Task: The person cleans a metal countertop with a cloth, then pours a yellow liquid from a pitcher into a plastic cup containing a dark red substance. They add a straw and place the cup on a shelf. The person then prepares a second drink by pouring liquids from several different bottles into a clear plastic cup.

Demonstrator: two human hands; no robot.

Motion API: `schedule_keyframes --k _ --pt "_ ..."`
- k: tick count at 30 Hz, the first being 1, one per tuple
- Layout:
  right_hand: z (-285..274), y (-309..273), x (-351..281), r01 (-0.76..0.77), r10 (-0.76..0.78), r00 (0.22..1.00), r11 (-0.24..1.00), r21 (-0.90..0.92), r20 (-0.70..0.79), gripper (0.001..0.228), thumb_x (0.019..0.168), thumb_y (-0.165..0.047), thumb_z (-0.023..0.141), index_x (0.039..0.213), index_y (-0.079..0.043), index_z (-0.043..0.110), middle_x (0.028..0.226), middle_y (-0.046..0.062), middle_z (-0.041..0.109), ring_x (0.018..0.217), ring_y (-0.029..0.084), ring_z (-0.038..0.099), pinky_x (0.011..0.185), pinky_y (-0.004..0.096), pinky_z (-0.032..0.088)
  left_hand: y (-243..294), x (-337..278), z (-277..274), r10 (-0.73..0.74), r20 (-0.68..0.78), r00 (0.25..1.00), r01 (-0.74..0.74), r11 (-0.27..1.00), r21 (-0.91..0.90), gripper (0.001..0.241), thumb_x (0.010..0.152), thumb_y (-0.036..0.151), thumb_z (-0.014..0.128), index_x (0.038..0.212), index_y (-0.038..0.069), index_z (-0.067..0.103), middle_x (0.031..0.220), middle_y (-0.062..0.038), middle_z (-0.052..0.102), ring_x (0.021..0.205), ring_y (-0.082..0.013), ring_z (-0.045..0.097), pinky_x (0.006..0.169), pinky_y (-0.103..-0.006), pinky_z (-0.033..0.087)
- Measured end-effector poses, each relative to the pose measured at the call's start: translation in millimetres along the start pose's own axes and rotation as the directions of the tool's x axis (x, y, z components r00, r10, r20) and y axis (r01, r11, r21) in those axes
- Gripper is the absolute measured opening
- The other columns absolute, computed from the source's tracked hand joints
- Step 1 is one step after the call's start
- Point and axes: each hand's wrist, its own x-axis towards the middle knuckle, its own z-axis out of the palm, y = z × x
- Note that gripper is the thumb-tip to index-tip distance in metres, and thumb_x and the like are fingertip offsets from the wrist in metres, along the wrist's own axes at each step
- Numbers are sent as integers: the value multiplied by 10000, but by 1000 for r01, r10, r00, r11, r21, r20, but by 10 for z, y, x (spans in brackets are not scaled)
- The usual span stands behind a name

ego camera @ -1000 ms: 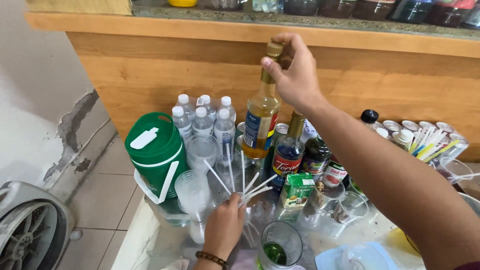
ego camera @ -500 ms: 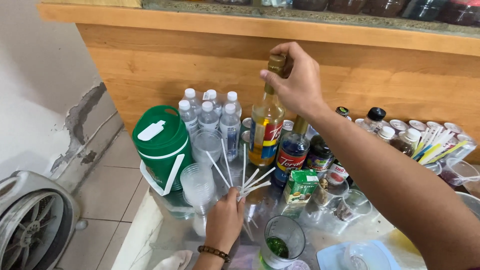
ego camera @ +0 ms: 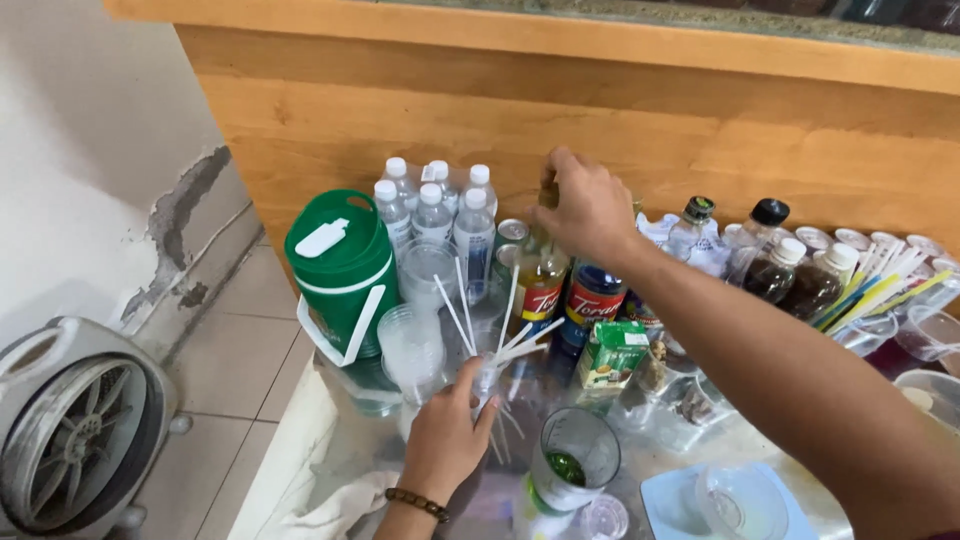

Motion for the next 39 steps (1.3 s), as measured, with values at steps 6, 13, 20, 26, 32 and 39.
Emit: schedule_keyframes --k 6,13,20,26,32,39 --pt "39 87 68 139 -130 990 912 -385 50 481 906 -545 632 1208 -171 606 1130 117 672 948 366 662 954 521 343 -126 -554 -157 32 74 997 -27 997 -69 476 963 429 593 1405 264 525 1016 52 773 831 -193 746 683 -408 598" --pt "-161 -168 -652 492 -517 809 856 -160 -281 429 977 -341 840 1270 -49 724 1316 228 549 1240 421 495 903 570 339 -1035 -1566 -172 158 -693 704 -245 969 -28 239 883 126 734 1118 97 699 1079 -8 750 988 -183 696 979 -346 498" --pt "116 -1268 -1949 289 -421 890 816 500 173 265 957 -161 641 1217 -121 672 1113 72 701 917 178 677 797 338 572 -1478 -2041 -289 -275 -527 804 306 952 -30 698 797 459 707 1393 130 555 1330 -120 615 1248 -385 522 1067 -570 335" --pt "1167 -1335 -2770 429 -614 779 672 604 129 344 879 -162 677 1219 -117 709 1268 149 663 1098 345 666 976 469 502 -1434 -1842 -521 -424 -266 866 456 887 70 875 755 518 731 1549 292 438 1356 -98 437 1286 -348 400 1123 -544 277" --pt "716 -579 -3502 261 -458 887 604 753 60 275 959 -203 676 1209 -88 681 1171 116 676 1075 287 695 937 357 521 -2129 -1663 -330 13 -412 911 54 987 150 391 749 319 775 1120 221 699 1163 -74 681 1105 -329 625 955 -463 435" --pt "129 1284 -4648 -316 449 864 835 450 -228 142 937 -122 692 1065 -91 746 1035 54 761 905 171 710 886 303 533 -2481 -1636 -168 374 -617 692 -117 902 416 523 749 150 782 1254 23 730 1218 -204 720 1113 -456 650 992 -550 469"
